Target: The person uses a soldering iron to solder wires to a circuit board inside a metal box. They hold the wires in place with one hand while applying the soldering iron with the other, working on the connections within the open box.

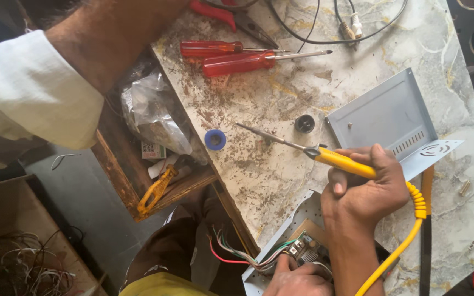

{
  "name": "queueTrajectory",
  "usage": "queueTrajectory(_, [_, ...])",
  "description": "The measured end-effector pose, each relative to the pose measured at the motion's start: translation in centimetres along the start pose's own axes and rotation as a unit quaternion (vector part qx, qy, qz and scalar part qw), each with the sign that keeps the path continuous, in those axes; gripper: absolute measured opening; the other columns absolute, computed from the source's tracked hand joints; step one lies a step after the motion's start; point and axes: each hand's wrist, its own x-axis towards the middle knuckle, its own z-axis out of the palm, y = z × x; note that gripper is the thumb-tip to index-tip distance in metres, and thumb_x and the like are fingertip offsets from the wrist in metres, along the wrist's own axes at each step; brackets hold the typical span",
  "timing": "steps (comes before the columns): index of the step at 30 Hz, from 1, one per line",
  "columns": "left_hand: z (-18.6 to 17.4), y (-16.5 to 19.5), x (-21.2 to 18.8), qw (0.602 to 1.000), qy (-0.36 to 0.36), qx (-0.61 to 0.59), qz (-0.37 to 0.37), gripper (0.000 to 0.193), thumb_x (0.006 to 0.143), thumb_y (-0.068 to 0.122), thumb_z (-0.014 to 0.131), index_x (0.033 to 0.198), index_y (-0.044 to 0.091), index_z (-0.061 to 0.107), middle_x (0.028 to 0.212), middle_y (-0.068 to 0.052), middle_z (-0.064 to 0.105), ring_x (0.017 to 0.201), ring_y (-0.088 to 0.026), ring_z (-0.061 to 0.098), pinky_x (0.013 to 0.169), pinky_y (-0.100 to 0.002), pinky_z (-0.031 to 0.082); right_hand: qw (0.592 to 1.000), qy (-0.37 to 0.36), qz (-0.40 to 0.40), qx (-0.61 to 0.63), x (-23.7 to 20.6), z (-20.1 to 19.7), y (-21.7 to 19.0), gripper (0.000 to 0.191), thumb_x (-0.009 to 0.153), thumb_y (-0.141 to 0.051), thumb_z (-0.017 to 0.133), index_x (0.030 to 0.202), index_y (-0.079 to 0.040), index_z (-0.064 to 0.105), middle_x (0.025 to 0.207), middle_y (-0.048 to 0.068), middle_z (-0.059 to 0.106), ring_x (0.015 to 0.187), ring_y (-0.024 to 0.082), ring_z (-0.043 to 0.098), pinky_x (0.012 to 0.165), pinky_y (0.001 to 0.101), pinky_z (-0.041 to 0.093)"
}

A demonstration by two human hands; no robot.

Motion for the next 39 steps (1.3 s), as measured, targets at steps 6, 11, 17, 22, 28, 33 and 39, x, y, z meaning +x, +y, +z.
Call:
queueTrajectory(6, [0.0, 0.0, 0.1, 1.0, -0.001, 0.003, -0.001, 0.016, 0.077, 0.016, 0.07, 0.09, 0.007, 0.072, 0.098, -0.008, 0.072, 0.111, -0.023, 0.064, 0.095, -0.058, 0.031, 1.0, 0.01, -0.009, -0.028, -0.2, 0.6, -0.1, 0.024, 0.096, -0.018, 0.057, 0.081, 0.0, 0.058, 0.077, 0.022, 0.063, 0.044, 0.025, 0.046, 0.038, 0.0284, 0.031])
queueTrajectory(11, [0.2, 0.4, 0.0, 1.0, -0.003, 0.002, -0.005, 0.014, 0.077, 0.016, 0.07, 0.088, 0.008, 0.072, 0.098, -0.007, 0.072, 0.111, -0.022, 0.064, 0.094, -0.058, 0.032, 1.0, 0.008, -0.001, -0.013, -0.1, 0.3, 0.0, 0.021, 0.097, -0.017, 0.058, 0.083, -0.001, 0.058, 0.077, 0.022, 0.063, 0.044, 0.024, 0.045, 0.038, 0.0282, 0.031])
queueTrajectory(17, [0.2, 0.3, -0.1, 1.0, -0.002, 0.003, -0.007, 0.012, 0.078, 0.016, 0.069, 0.086, 0.008, 0.072, 0.098, -0.007, 0.073, 0.111, -0.021, 0.065, 0.093, -0.058, 0.032, 0.999, 0.002, -0.001, -0.033, -0.1, 0.2, 0.0, 0.023, 0.096, -0.018, 0.057, 0.082, 0.001, 0.057, 0.076, 0.022, 0.064, 0.041, 0.022, 0.042, 0.039, 0.0273, 0.031])
queueTrajectory(22, [0.3, 0.4, -0.1, 1.0, 0.0, 0.005, -0.009, 0.01, 0.078, 0.016, 0.069, 0.085, 0.008, 0.072, 0.098, -0.007, 0.073, 0.111, -0.02, 0.065, 0.092, -0.058, 0.032, 0.999, 0.025, 0.011, -0.025, -0.1, 0.5, -0.2, 0.018, 0.095, -0.018, 0.058, 0.087, -0.002, 0.058, 0.076, 0.018, 0.064, 0.051, 0.023, 0.052, 0.039, 0.0265, 0.032])
queueTrajectory(28, [0.6, 0.4, -0.2, 1.0, 0.002, 0.006, -0.013, 0.009, 0.079, 0.016, 0.068, 0.083, 0.009, 0.071, 0.098, -0.006, 0.073, 0.111, -0.02, 0.065, 0.091, -0.058, 0.033, 0.999, 0.018, 0.009, -0.028, 0.1, -0.6, 0.2, 0.017, 0.096, -0.017, 0.059, 0.087, -0.002, 0.058, 0.076, 0.017, 0.063, 0.053, 0.023, 0.055, 0.039, 0.026, 0.033])
queueTrajectory(33, [1.2, 0.4, -0.3, 1.0, 0.005, 0.005, -0.019, 0.008, 0.079, 0.016, 0.068, 0.082, 0.009, 0.071, 0.098, -0.006, 0.074, 0.111, -0.019, 0.066, 0.09, -0.057, 0.033, 0.999, 0.013, 0.01, -0.029, 0.2, -0.6, 0.2, 0.019, 0.096, -0.017, 0.059, 0.085, -0.001, 0.058, 0.076, 0.018, 0.064, 0.05, 0.022, 0.051, 0.039, 0.026, 0.032])
queueTrajectory(39, [0.8, 0.4, -0.2, 0.999, 0.002, -0.011, -0.032, 0.007, 0.08, 0.015, 0.067, 0.08, 0.01, 0.071, 0.098, -0.005, 0.074, 0.11, -0.018, 0.066, 0.089, -0.057, 0.034, 0.998, 0.057, 0.03, 0.024, 0.1, -3.6, -1.5, 0.023, 0.092, -0.021, 0.059, 0.082, -0.001, 0.058, 0.072, 0.018, 0.065, 0.044, 0.022, 0.049, 0.037, 0.0282, 0.032])
